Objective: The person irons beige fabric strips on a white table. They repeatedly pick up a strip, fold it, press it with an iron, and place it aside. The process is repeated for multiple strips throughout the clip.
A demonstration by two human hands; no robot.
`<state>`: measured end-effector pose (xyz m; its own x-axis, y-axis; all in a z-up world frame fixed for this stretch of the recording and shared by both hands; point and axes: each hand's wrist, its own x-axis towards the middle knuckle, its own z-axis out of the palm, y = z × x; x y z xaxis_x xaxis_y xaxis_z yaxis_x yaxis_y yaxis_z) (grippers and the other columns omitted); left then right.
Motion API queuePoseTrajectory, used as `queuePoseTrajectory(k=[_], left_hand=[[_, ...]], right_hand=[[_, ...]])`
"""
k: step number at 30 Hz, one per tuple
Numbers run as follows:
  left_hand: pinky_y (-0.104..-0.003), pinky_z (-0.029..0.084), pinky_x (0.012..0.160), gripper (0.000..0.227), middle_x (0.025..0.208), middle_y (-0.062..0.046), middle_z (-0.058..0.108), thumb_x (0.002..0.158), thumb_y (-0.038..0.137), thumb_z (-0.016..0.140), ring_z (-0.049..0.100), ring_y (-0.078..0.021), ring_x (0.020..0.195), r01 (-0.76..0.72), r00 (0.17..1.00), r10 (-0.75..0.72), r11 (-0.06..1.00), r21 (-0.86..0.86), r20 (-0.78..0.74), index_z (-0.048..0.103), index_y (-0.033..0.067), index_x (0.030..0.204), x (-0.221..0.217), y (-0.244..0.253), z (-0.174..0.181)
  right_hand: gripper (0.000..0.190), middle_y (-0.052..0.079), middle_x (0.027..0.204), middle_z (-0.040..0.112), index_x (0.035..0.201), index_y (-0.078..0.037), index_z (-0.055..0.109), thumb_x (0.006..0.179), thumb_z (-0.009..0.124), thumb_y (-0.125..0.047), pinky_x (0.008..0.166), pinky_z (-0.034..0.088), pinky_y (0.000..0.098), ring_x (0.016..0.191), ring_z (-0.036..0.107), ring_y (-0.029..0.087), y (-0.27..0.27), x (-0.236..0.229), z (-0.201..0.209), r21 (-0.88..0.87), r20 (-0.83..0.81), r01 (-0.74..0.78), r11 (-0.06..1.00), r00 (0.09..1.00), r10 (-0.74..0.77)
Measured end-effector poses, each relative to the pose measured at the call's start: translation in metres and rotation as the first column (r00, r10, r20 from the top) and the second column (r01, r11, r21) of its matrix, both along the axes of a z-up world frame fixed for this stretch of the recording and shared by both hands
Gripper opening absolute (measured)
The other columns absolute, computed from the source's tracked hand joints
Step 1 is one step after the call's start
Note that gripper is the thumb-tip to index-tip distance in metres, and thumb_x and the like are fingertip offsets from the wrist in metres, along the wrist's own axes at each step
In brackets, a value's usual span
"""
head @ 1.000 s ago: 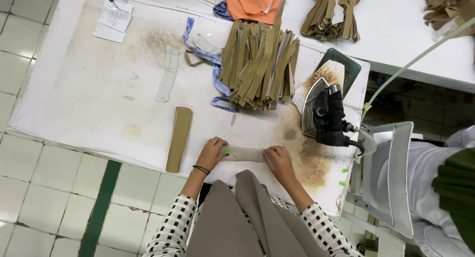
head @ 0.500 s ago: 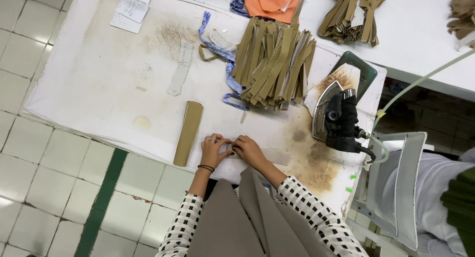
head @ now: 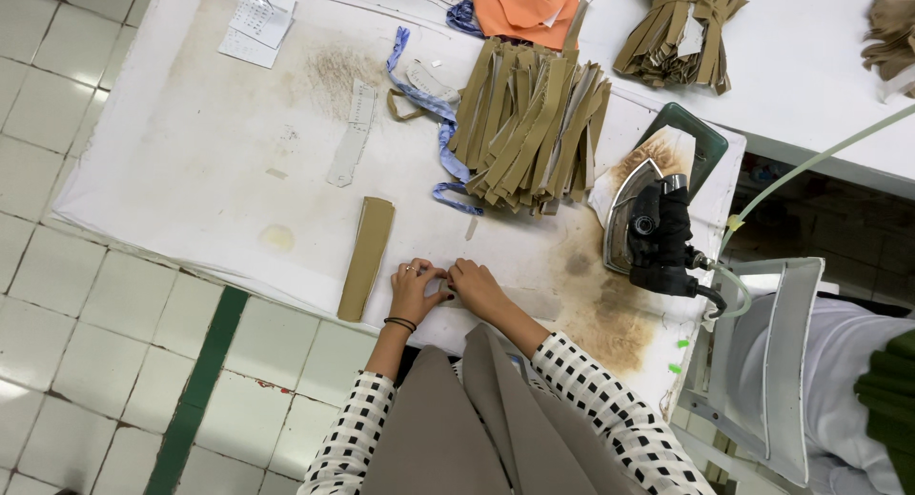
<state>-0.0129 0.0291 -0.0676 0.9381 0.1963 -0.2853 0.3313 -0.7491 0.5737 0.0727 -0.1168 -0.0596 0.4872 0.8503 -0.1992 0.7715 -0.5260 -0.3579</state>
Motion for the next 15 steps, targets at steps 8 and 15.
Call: queuePoseTrajectory(k=[8,15], left_hand=[[-0.038,0.031,0.092,0.033,0.105,0.007,0.046,0.069,0.038,0.073,0.042,-0.0187,0.103,-0.007,1.0,0.007,1.0,-0.009,0.021,0.06,0.0334,0.099,-0.001,0.001,-0.005],[-0.039,0.036,0.091,0.023,0.1,0.005,0.05,0.079,0.032,0.067,0.047,-0.02,0.103,-0.062,0.995,0.063,0.998,-0.02,0.078,0.059,0.0274,0.1,-0.008,-0.002,0.016]], right_hand=[[0.007,0.005,0.08,0.048,0.087,-0.007,0.055,0.086,0.054,-0.014,0.064,0.034,0.0309,0.077,0.05,0.02,-0.018,-0.007,0.028,0.074,0.177,-0.115,0.991,0.979,0.1],[0.004,0.005,0.08,0.052,0.089,-0.009,0.056,0.088,0.056,-0.012,0.065,0.04,0.0305,0.078,0.054,0.022,-0.02,0.0,0.025,0.265,-0.048,0.058,0.963,0.998,-0.047]])
